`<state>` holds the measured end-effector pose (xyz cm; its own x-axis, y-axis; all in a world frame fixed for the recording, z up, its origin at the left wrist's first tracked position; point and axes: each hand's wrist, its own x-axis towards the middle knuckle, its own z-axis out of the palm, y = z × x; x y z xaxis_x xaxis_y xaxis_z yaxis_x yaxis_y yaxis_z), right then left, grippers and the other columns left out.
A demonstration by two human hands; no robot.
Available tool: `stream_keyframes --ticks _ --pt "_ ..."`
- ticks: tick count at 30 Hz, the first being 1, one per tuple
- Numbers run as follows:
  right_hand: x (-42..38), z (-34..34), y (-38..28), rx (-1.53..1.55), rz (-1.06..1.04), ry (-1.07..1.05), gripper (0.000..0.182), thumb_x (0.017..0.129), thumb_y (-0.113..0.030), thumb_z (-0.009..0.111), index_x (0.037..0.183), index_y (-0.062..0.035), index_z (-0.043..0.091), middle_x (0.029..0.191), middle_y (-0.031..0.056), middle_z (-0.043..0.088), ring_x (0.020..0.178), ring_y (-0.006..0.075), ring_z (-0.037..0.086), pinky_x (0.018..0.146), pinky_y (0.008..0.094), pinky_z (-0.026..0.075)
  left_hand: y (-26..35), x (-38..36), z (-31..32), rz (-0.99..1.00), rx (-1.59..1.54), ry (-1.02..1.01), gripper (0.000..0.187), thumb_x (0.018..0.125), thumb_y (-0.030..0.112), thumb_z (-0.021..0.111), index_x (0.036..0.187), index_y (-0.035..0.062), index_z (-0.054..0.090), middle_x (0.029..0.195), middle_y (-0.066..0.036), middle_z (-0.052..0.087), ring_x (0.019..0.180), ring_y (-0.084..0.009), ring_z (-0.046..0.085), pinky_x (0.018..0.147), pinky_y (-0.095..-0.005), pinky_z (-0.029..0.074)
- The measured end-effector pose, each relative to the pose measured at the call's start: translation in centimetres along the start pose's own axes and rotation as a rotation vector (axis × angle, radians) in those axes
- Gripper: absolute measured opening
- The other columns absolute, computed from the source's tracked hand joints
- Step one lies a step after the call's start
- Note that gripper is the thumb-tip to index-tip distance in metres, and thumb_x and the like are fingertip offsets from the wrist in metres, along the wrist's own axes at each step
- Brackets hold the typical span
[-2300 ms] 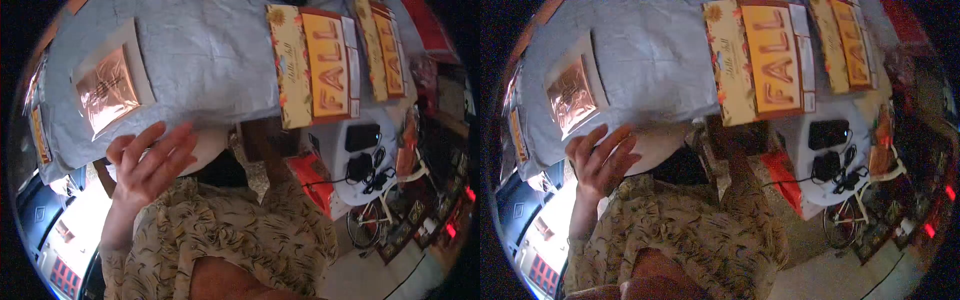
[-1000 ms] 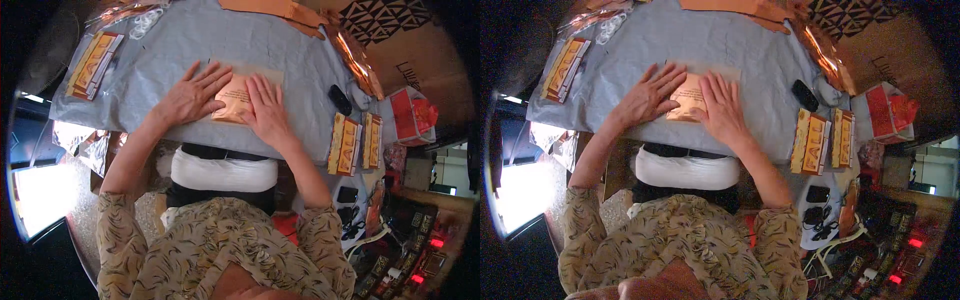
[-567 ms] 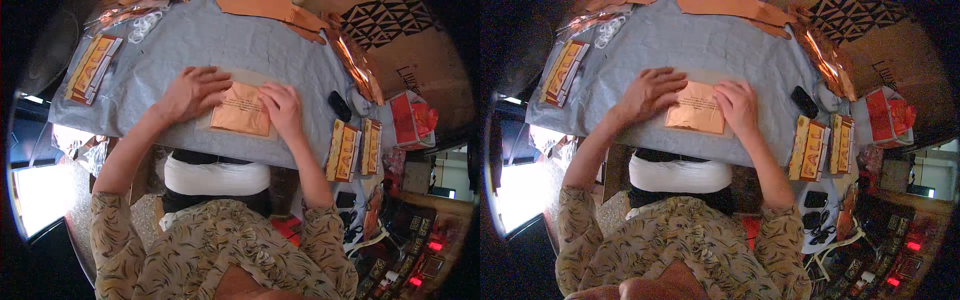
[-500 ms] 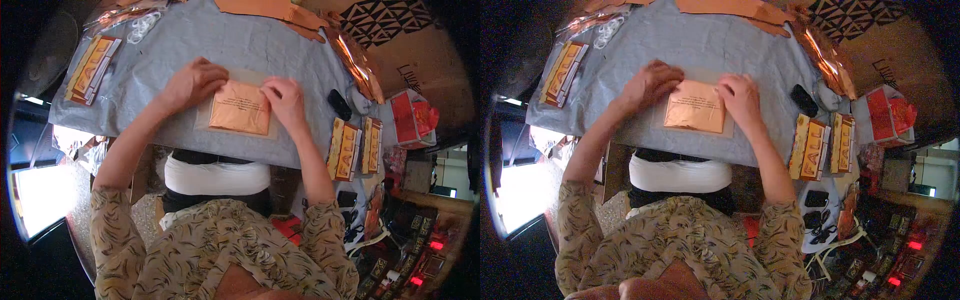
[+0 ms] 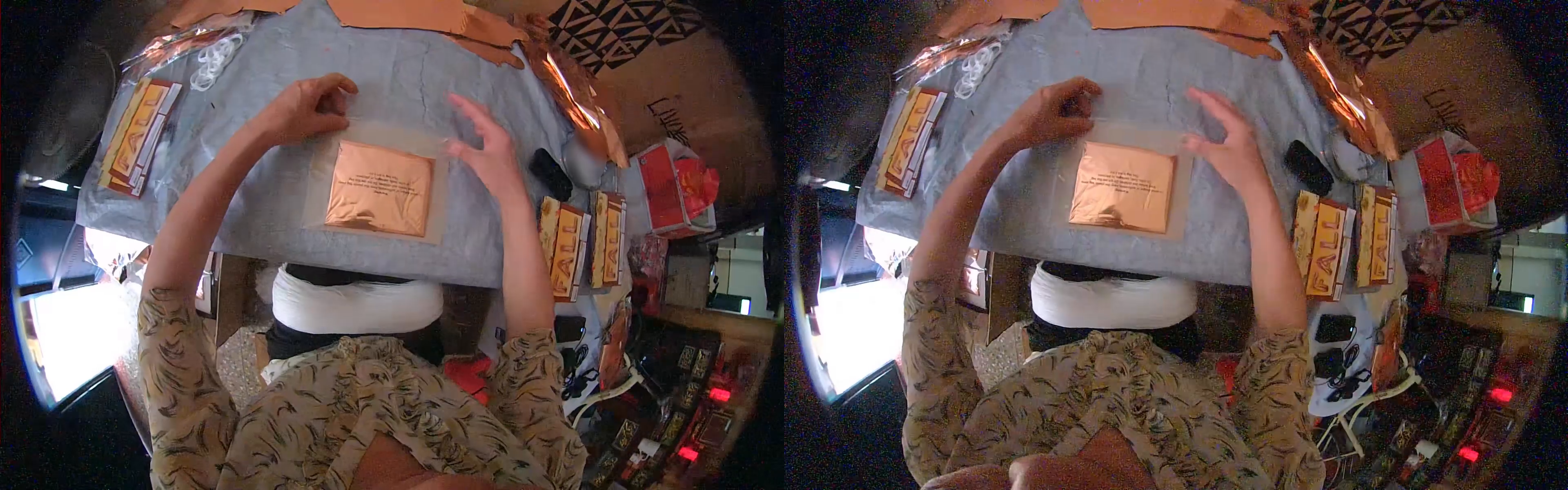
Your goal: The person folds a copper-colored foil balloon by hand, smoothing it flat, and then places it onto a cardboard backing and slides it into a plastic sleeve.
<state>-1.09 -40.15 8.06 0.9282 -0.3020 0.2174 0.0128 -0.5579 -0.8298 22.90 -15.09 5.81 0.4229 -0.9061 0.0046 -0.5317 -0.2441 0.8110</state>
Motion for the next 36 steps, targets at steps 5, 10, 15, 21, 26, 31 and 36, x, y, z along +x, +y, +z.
stream_keyframes --ticks 5,10,15,21,26,31,36 --pt "-3.4 -0.4 -1.4 0.163 0.015 0.038 0.046 0.086 -0.017 0.073 0.130 -0.0075 0.069 0.142 0.0056 0.062 0.133 0.0197 0.054 0.110 0.0330 0.036 2.0 -0.9 1.3 0.592 0.493 0.507 0.048 0.084 0.016 0.082 0.129 0.0079 0.065 0.098 -0.010 0.074 0.092 -0.0234 0.071 0.083 -0.0380 0.058" --pt "-6.7 0.3 -3.8 0.266 0.034 0.096 0.036 0.089 -0.012 0.069 0.124 -0.0027 0.070 0.140 0.0073 0.063 0.132 0.0161 0.054 0.107 0.0331 0.039 11.9 -5.0 8.6 0.340 -0.080 0.223 0.054 0.082 0.026 0.088 0.127 0.0064 0.066 0.107 -0.012 0.076 0.090 -0.0223 0.074 0.082 -0.0353 0.060" --pt "-10.3 1.0 -4.6 0.553 0.019 0.206 0.030 0.093 -0.004 0.066 0.122 0.0013 0.069 0.134 0.0082 0.064 0.119 0.0143 0.061 0.101 0.0307 0.047 15.1 -4.8 13.5 0.155 -0.784 0.018 0.021 0.090 0.007 0.082 0.103 -0.0009 0.067 0.101 -0.008 0.076 0.089 -0.0120 0.072 0.078 -0.0277 0.060" --pt "-17.8 -2.9 -4.7 0.422 0.145 0.546 0.030 0.093 -0.001 0.069 0.123 0.0029 0.069 0.112 0.0032 0.071 0.098 0.0118 0.065 0.086 0.0266 0.052 15.6 -5.8 13.7 0.013 -0.728 -0.068 0.011 0.093 0.004 0.077 0.100 -0.0021 0.070 0.091 -0.003 0.074 0.084 -0.0111 0.071 0.074 -0.0254 0.059" --pt "-21.1 -2.4 -8.3 -0.208 0.019 0.734 0.033 0.096 -0.004 0.070 0.129 0.0026 0.067 0.098 0.0024 0.071 0.079 0.0082 0.062 0.069 0.0217 0.049 16.3 -6.8 15.2 0.160 -0.452 0.077 0.009 0.093 0.005 0.076 0.095 -0.0024 0.073 0.082 -0.005 0.074 0.077 -0.0100 0.069 0.069 -0.0265 0.057" --pt "-21.3 1.1 -8.6 0.296 0.242 0.413 0.033 0.099 -0.005 0.067 0.131 0.0027 0.067 0.090 0.0070 0.072 0.068 0.0065 0.059 0.058 0.0218 0.045 18.8 -8.1 15.9 0.307 -0.221 0.127 0.008 0.093 0.004 0.074 0.095 -0.0034 0.072 0.077 -0.008 0.072 0.071 -0.0100 0.068 0.064 -0.0285 0.055" --pt "-21.2 2.1 -6.5 0.731 0.480 0.166 0.025 0.098 -0.008 0.067 0.119 0.0055 0.069 0.083 0.0100 0.070 0.061 0.0117 0.060 0.053 0.0262 0.046 19.2 -9.5 16.5 0.248 -0.424 -0.021 0.007 0.094 0.003 0.072 0.099 -0.0015 0.076 0.091 -0.008 0.077 0.083 -0.0144 0.073 0.075 -0.0308 0.060"
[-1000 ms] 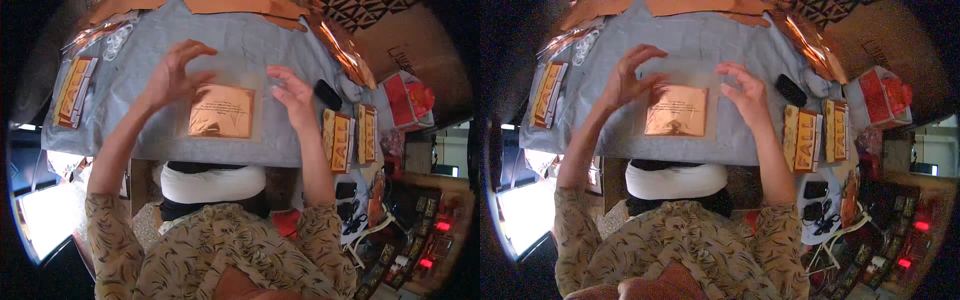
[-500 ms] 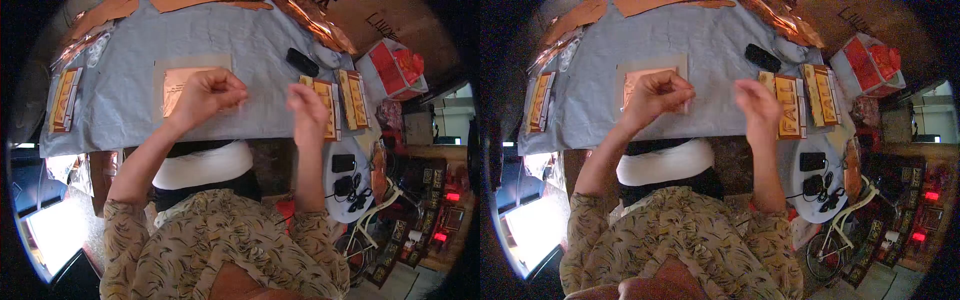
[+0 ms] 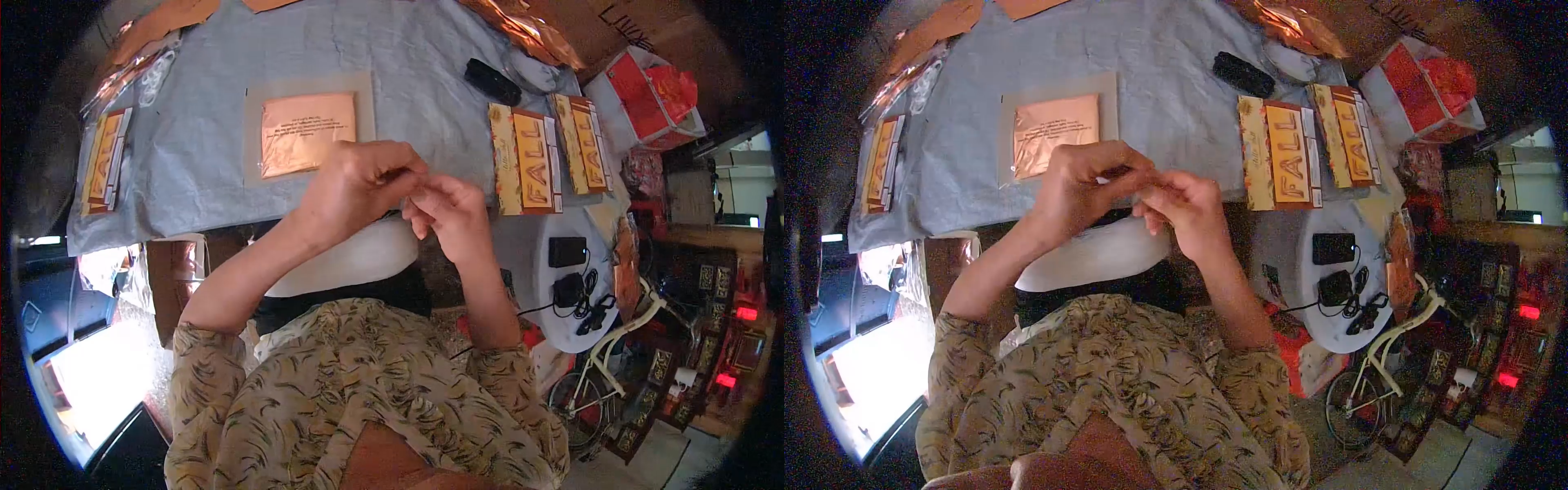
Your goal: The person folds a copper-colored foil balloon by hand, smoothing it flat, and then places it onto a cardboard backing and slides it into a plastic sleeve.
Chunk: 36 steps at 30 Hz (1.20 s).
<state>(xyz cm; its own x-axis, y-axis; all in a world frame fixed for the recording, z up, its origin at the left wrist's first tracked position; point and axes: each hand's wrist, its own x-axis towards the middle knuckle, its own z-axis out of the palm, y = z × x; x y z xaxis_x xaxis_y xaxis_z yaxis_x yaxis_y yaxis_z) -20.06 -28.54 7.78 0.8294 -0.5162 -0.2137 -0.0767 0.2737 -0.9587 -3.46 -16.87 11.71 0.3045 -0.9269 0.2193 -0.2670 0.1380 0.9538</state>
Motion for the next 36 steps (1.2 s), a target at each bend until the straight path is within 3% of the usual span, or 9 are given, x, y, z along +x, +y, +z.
stream_keyframes --ticks 3,6,10,12,18,28,30,32,36 --pt "-1.0 -1.1 1.7 0.104 0.022 -0.011 0.021 0.096 -0.013 0.072 0.103 0.0060 0.071 0.076 0.0121 0.069 0.056 0.0148 0.060 0.051 0.0277 0.046 -1.5 -0.6 -0.2 0.244 0.229 -0.078 0.009 0.089 0.001 0.072 0.098 -0.0022 0.073 0.095 -0.015 0.075 0.083 -0.0277 0.075 0.072 -0.0342 0.059" --pt "-3.7 -5.3 3.3 0.072 0.100 -0.450 0.023 0.093 -0.017 0.075 0.089 0.0051 0.070 0.068 0.0138 0.067 0.050 0.0173 0.059 0.050 0.0289 0.049 -2.0 -1.5 -2.0 0.379 0.354 -0.086 0.015 0.087 0.003 0.074 0.101 -0.0011 0.074 0.105 -0.017 0.075 0.090 -0.0347 0.073 0.078 -0.0351 0.060" --pt "-7.6 -16.9 19.0 0.070 0.281 -0.618 0.027 0.092 -0.023 0.075 0.100 0.0024 0.071 0.084 0.0189 0.073 0.067 0.0208 0.070 0.062 0.0317 0.056 -2.9 -1.9 -10.2 0.087 0.444 0.109 0.020 0.089 0.002 0.074 0.109 0.0007 0.076 0.118 -0.015 0.075 0.103 -0.0315 0.075 0.087 -0.0356 0.060" --pt "-4.9 -25.5 32.8 0.031 0.390 0.066 0.044 0.093 -0.030 0.077 0.126 -0.0026 0.065 0.117 0.0215 0.072 0.097 0.0277 0.074 0.078 0.0383 0.060 -4.0 -1.1 -14.1 -0.094 0.536 0.177 0.019 0.093 0.005 0.070 0.112 0.0005 0.075 0.118 -0.013 0.075 0.106 -0.0317 0.074 0.089 -0.0371 0.060" --pt "-3.2 -25.6 28.8 0.113 0.511 0.256 0.057 0.097 -0.038 0.073 0.143 -0.0085 0.054 0.125 0.0163 0.069 0.107 0.0298 0.070 0.085 0.0457 0.057 -8.9 -0.8 -19.6 0.327 0.957 0.029 0.029 0.096 0.017 0.072 0.121 0.0024 0.073 0.129 -0.010 0.072 0.121 -0.0283 0.068 0.102 -0.0406 0.053" --pt "-6.8 -16.8 10.4 -0.179 0.542 0.542 0.057 0.099 -0.042 0.070 0.145 -0.0109 0.058 0.115 0.0121 0.074 0.107 0.0285 0.070 0.085 0.0443 0.057 -10.8 -0.5 -19.2 0.343 1.096 -0.132 0.048 0.102 0.030 0.061 0.144 0.0069 0.059 0.153 -0.008 0.056 0.145 -0.0246 0.048 0.119 -0.0451 0.037" --pt "-7.2 -16.0 8.3 -1.728 0.673 -0.482 0.042 0.104 -0.039 0.060 0.116 -0.0010 0.073 0.111 0.0153 0.077 0.096 0.0299 0.074 0.087 0.0425 0.058 -11.3 -0.7 -19.1 0.336 1.066 -0.128 0.051 0.102 0.031 0.060 0.147 0.0071 0.056 0.155 -0.008 0.054 0.146 -0.0242 0.047 0.119 -0.0451 0.037" --pt "-4.0 -5.4 -2.5 -1.313 0.625 -0.404 0.030 0.102 -0.027 0.063 0.107 0.0006 0.076 0.094 0.0176 0.076 0.085 0.0319 0.074 0.081 0.0407 0.059 -11.5 -0.7 -19.1 0.333 1.062 -0.126 0.051 0.103 0.032 0.059 0.147 0.0073 0.056 0.155 -0.007 0.054 0.146 -0.0243 0.047 0.120 -0.0453 0.036" --pt "1.9 2.7 -5.5 -1.041 -0.457 -0.085 0.020 0.098 -0.008 0.062 0.113 -0.0011 0.074 0.092 0.0150 0.074 0.083 0.0277 0.072 0.083 0.0395 0.055 -11.7 -0.8 -19.0 0.346 1.098 -0.132 0.051 0.104 0.032 0.059 0.148 0.0082 0.055 0.156 -0.006 0.053 0.145 -0.0245 0.047 0.121 -0.0456 0.036"
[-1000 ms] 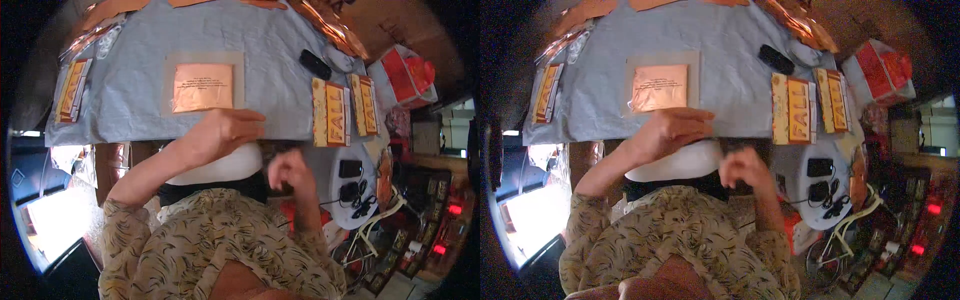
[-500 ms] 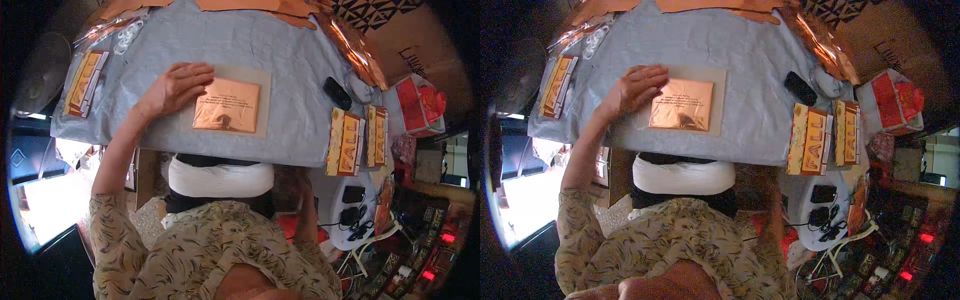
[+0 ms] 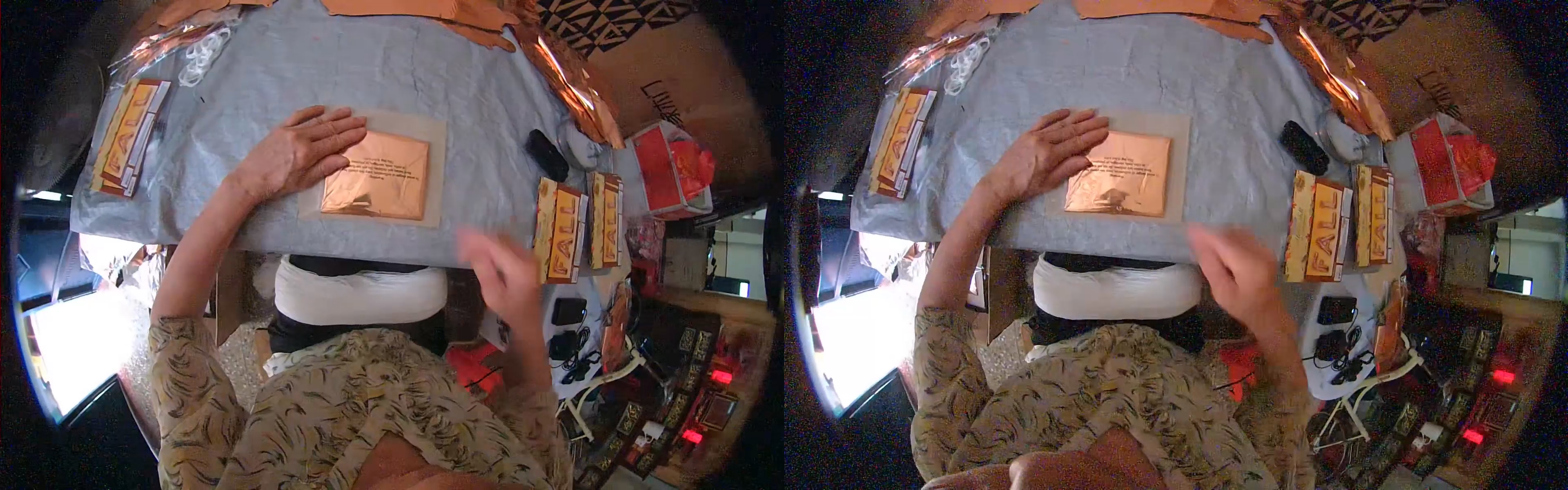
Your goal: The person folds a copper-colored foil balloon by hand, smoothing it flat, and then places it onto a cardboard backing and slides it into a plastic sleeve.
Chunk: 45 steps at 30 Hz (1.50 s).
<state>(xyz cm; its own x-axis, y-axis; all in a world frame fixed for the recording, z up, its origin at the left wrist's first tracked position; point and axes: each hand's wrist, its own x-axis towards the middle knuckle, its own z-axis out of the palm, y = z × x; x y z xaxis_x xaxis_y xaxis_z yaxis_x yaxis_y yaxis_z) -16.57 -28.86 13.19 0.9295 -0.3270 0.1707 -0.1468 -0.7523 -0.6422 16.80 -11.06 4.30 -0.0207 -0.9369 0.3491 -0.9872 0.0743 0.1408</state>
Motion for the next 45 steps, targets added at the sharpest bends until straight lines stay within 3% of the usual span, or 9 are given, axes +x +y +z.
stream_keyframes --ticks 4,12,15,19,22,24,27,35,45 --pt "12.2 6.1 2.7 -0.100 -0.392 0.247 0.018 0.093 -0.002 0.065 0.109 0.0010 0.073 0.096 0.0133 0.073 0.098 0.0333 0.069 0.090 0.0414 0.053 -0.2 0.0 -0.1 -0.017 -0.042 0.011 0.048 0.104 0.031 0.059 0.147 0.0087 0.056 0.154 -0.006 0.055 0.145 -0.0244 0.047 0.121 -0.0456 0.036" --pt "15.2 5.9 7.7 -0.122 -0.164 0.127 0.016 0.086 -0.006 0.074 0.101 -0.0053 0.078 0.104 0.0086 0.070 0.098 0.0318 0.065 0.088 0.0404 0.051 -3.1 2.5 -0.6 -0.188 -0.555 -0.066 0.028 0.097 0.020 0.067 0.122 0.0068 0.070 0.135 -0.014 0.065 0.125 -0.0324 0.062 0.112 -0.0460 0.044" --pt "16.0 4.8 7.9 -0.306 -0.112 0.058 0.037 0.083 -0.014 0.079 0.120 -0.0107 0.075 0.115 0.0074 0.068 0.114 0.0307 0.061 0.100 0.0447 0.046 -4.4 3.8 -0.7 -0.201 -0.259 0.211 0.034 0.088 0.020 0.076 0.118 0.0050 0.069 0.127 -0.016 0.066 0.118 -0.0365 0.063 0.107 -0.0463 0.048" --pt "17.6 3.7 8.9 -0.334 0.025 0.018 0.078 0.077 -0.023 0.087 0.148 -0.0196 0.056 0.132 0.0085 0.060 0.130 0.0306 0.053 0.110 0.0464 0.040 -7.5 4.2 -0.3 -0.290 -0.218 0.186 0.043 0.081 0.023 0.083 0.117 0.0057 0.069 0.123 -0.016 0.065 0.117 -0.0362 0.063 0.103 -0.0458 0.051" --pt "18.3 3.5 9.5 -0.320 0.047 -0.036 0.090 0.072 -0.023 0.090 0.154 -0.0215 0.050 0.135 0.0087 0.058 0.131 0.0306 0.052 0.110 0.0443 0.042 -8.2 4.6 -0.8 -0.193 -0.202 0.095 0.042 0.079 0.021 0.084 0.115 0.0071 0.070 0.111 -0.014 0.068 0.107 -0.0324 0.066 0.093 -0.0421 0.055" --pt "18.6 3.4 9.5 -0.296 0.052 -0.032 0.092 0.070 -0.021 0.091 0.153 -0.0215 0.051 0.135 0.0081 0.058 0.130 0.0303 0.052 0.109 0.0433 0.043 -6.3 5.8 -3.6 -0.503 -0.507 -0.185 0.038 0.079 0.016 0.084 0.114 0.0071 0.070 0.099 -0.011 0.070 0.094 -0.0289 0.069 0.085 -0.0380 0.055" --pt "18.9 3.1 10.0 -0.182 0.016 -0.079 0.087 0.069 -0.017 0.091 0.148 -0.0195 0.056 0.132 0.0067 0.060 0.126 0.0270 0.054 0.107 0.0402 0.044 -6.7 5.2 -2.0 -0.477 -0.610 -0.142 0.029 0.083 0.007 0.082 0.109 0.0046 0.071 0.093 -0.007 0.070 0.089 -0.0215 0.069 0.079 -0.0351 0.055" --pt "18.5 3.5 11.5 0.015 -0.196 -0.060 0.027 0.075 -0.007 0.084 0.102 -0.0067 0.079 0.098 0.0045 0.072 0.100 0.0213 0.063 0.098 0.0350 0.047 -5.2 3.2 -0.8 -0.181 -0.446 0.140 0.016 0.088 0.008 0.077 0.103 0.0048 0.077 0.096 -0.012 0.069 0.089 -0.0283 0.068 0.080 -0.0374 0.056" --pt "17.1 4.5 12.1 -0.008 -0.296 0.087 0.011 0.082 -0.003 0.079 0.093 -0.0050 0.079 0.100 0.0043 0.075 0.101 0.0213 0.066 0.094 0.0337 0.047 -4.1 1.4 -1.1 -0.050 -0.179 0.149 0.021 0.092 0.017 0.071 0.111 0.0084 0.076 0.095 -0.007 0.066 0.092 -0.0288 0.066 0.084 -0.0399 0.053"
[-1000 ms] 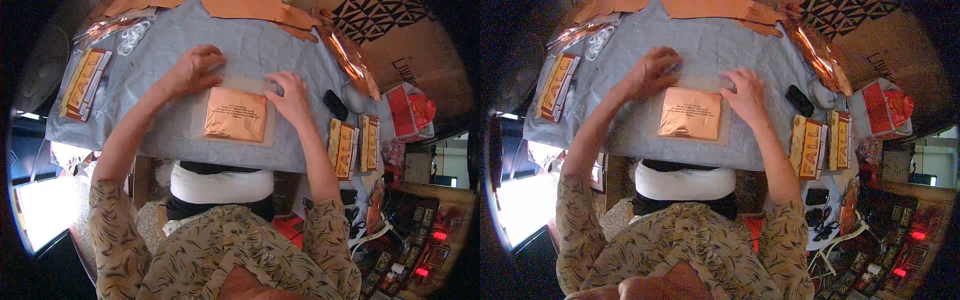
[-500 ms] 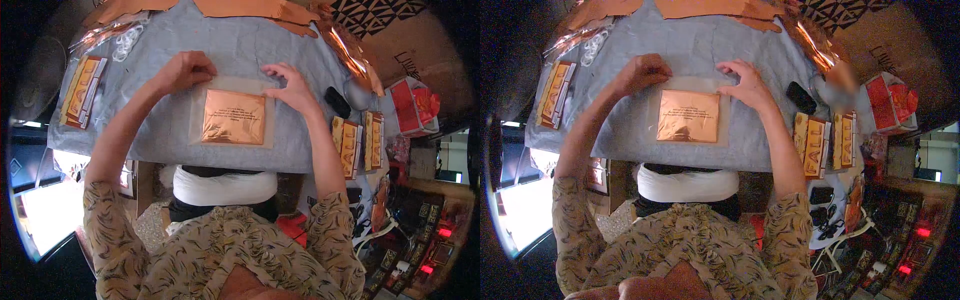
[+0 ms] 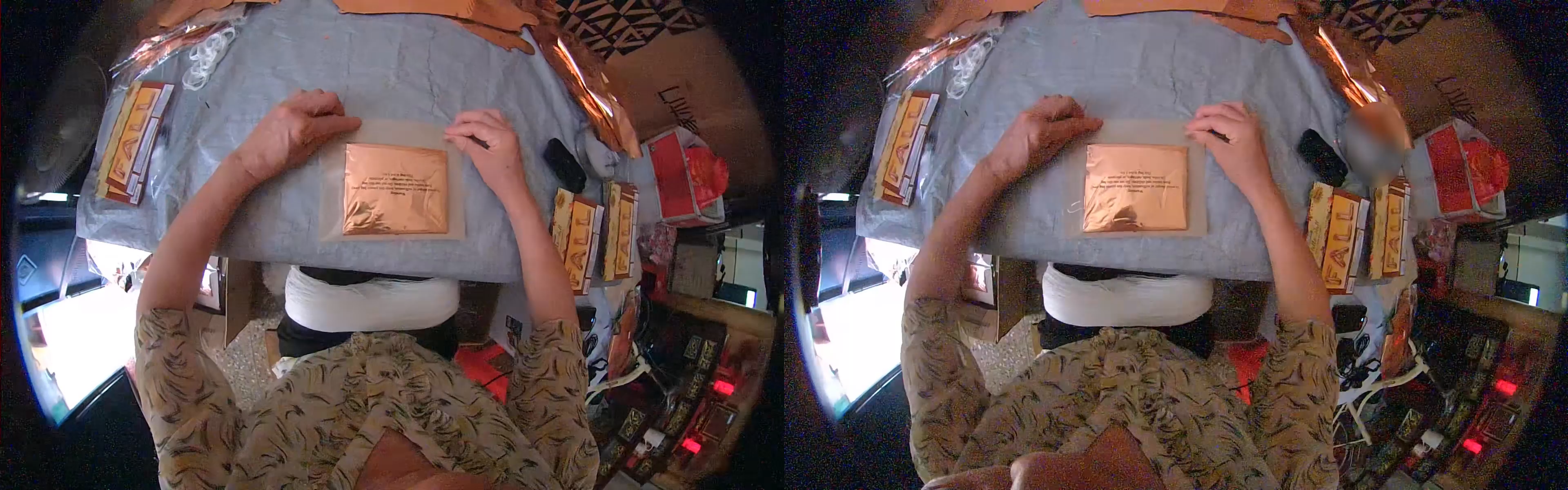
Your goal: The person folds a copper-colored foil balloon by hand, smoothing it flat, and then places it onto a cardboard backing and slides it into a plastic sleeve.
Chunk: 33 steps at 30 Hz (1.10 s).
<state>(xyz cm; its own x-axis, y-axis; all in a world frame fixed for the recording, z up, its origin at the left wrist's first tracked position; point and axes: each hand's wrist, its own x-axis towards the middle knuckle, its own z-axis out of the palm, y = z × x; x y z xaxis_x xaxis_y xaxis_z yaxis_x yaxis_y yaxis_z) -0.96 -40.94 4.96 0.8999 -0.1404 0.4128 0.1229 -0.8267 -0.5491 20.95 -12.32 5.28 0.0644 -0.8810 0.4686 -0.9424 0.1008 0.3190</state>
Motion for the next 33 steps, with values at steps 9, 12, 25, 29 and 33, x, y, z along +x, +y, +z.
stream_keyframes --ticks 9,12,25,29,33 --pt "-0.5 -0.1 -0.3 -0.122 -0.092 0.036 0.015 0.081 -0.003 0.080 0.096 -0.0058 0.079 0.102 0.0039 0.075 0.103 0.0226 0.067 0.094 0.0366 0.048 2.3 -1.7 -0.5 -0.092 0.017 0.016 0.030 0.094 0.025 0.071 0.119 0.0079 0.074 0.108 -0.006 0.068 0.102 -0.0259 0.065 0.098 -0.0422 0.047" --pt "-0.9 -0.3 -0.2 -0.156 -0.136 0.008 0.018 0.083 -0.005 0.078 0.101 -0.0076 0.079 0.108 0.0036 0.075 0.109 0.0225 0.066 0.098 0.0401 0.045 2.4 -2.3 -0.5 -0.102 0.034 0.000 0.031 0.096 0.026 0.070 0.121 0.0084 0.074 0.115 -0.006 0.068 0.108 -0.0251 0.065 0.101 -0.0419 0.046" --pt "0.3 9.9 -11.2 -0.358 -0.058 -0.109 0.071 0.100 -0.045 0.060 0.149 0.0049 0.047 0.156 0.0214 0.048 0.149 0.0357 0.040 0.124 0.0541 0.025 2.9 -2.4 -0.1 -0.074 0.081 -0.001 0.033 0.095 0.024 0.070 0.123 0.0083 0.073 0.116 -0.007 0.068 0.111 -0.0256 0.065 0.101 -0.0418 0.047" --pt "-0.3 9.2 -11.3 -0.356 0.016 -0.112 0.076 0.100 -0.049 0.058 0.149 0.0070 0.045 0.157 0.0215 0.047 0.149 0.0345 0.039 0.125 0.0538 0.023 3.0 -2.5 0.0 -0.106 0.076 0.033 0.033 0.093 0.023 0.071 0.123 0.0078 0.074 0.120 -0.008 0.069 0.113 -0.0263 0.065 0.102 -0.0417 0.047" --pt "-1.5 6.9 -9.9 -0.447 0.119 -0.129 0.071 0.102 -0.047 0.055 0.152 0.0032 0.044 0.159 0.0187 0.045 0.151 0.0318 0.038 0.125 0.0534 0.022 2.9 -2.5 0.1 -0.116 0.081 0.047 0.032 0.094 0.023 0.072 0.122 0.0076 0.075 0.120 -0.008 0.069 0.113 -0.0265 0.065 0.102 -0.0416 0.047"
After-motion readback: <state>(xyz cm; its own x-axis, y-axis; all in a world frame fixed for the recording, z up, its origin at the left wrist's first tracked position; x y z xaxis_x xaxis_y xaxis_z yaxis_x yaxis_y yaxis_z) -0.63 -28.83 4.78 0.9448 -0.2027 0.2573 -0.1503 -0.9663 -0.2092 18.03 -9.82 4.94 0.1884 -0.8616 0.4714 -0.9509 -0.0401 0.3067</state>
